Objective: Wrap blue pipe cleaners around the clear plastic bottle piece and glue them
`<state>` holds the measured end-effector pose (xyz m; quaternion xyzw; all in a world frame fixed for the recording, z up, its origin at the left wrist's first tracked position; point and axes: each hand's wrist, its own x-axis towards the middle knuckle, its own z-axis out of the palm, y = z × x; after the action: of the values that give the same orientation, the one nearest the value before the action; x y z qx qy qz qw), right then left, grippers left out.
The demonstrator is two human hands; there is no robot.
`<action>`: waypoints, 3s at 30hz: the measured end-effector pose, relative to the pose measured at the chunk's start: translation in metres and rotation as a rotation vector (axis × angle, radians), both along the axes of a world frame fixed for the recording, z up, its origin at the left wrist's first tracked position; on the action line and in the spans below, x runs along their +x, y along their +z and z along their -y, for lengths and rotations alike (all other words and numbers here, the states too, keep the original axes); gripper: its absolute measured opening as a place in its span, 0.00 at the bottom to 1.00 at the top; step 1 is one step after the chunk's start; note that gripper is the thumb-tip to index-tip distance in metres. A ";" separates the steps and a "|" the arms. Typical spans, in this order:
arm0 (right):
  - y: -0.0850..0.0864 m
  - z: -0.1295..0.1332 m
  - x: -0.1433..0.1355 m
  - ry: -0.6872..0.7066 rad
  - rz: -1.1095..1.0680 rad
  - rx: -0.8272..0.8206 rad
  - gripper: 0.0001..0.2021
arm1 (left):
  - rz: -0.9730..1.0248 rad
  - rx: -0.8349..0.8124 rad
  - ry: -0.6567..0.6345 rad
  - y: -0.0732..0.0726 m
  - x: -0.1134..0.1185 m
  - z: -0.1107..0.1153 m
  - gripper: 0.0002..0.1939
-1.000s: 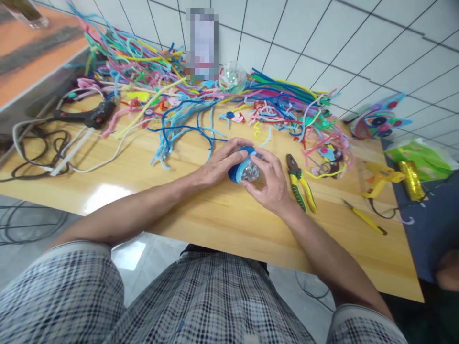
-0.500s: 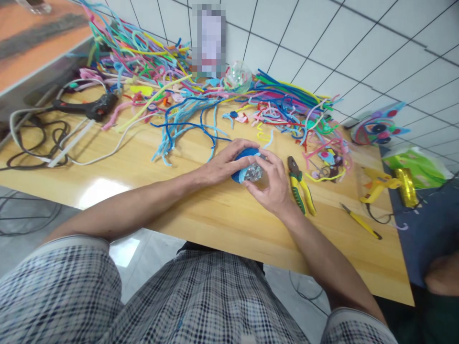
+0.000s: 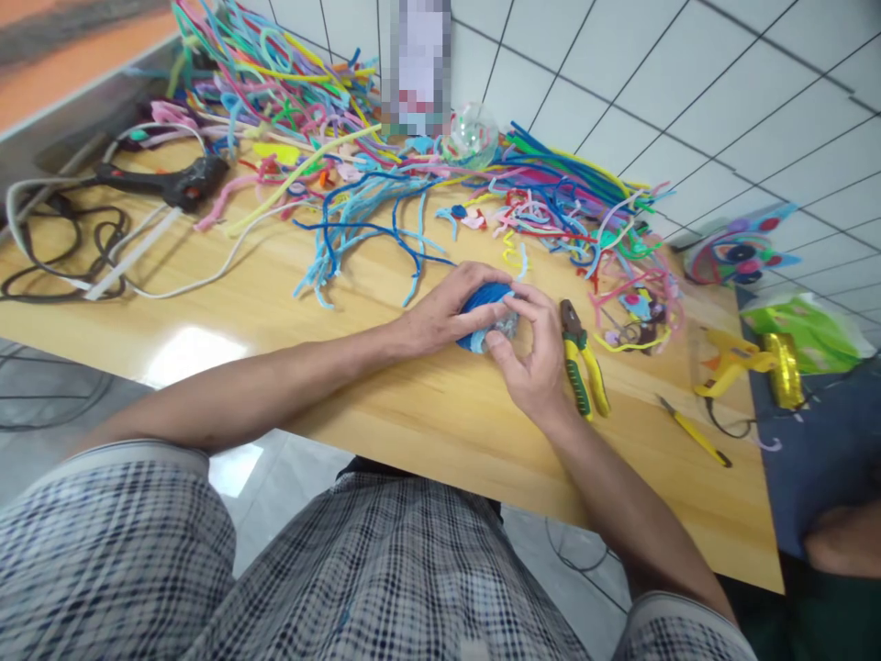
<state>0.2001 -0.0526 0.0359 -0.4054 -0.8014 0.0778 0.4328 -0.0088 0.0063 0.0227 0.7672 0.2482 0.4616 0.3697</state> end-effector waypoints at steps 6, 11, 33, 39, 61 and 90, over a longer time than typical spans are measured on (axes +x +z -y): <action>-0.003 0.002 -0.003 -0.017 -0.025 0.008 0.21 | -0.046 0.062 0.017 0.002 0.001 0.004 0.24; -0.004 0.002 -0.003 0.007 -0.044 0.039 0.25 | -0.050 0.088 0.015 0.002 0.002 0.004 0.25; -0.016 -0.024 0.013 0.042 -0.013 -0.054 0.34 | -0.094 0.227 -0.060 -0.005 -0.018 -0.003 0.25; -0.016 -0.026 0.014 0.027 -0.033 -0.120 0.35 | -0.166 0.225 -0.077 0.001 -0.019 -0.006 0.21; -0.016 -0.033 0.021 0.053 0.021 -0.116 0.39 | -0.040 0.067 -0.055 0.003 -0.018 0.001 0.17; -0.019 -0.024 0.010 0.046 0.036 -0.095 0.40 | 0.120 -0.256 -0.039 0.006 -0.009 0.005 0.18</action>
<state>0.2101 -0.0288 0.0173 -0.4082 -0.8136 0.1185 0.3968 -0.0178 0.0010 0.0286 0.6894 0.2676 0.4642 0.4875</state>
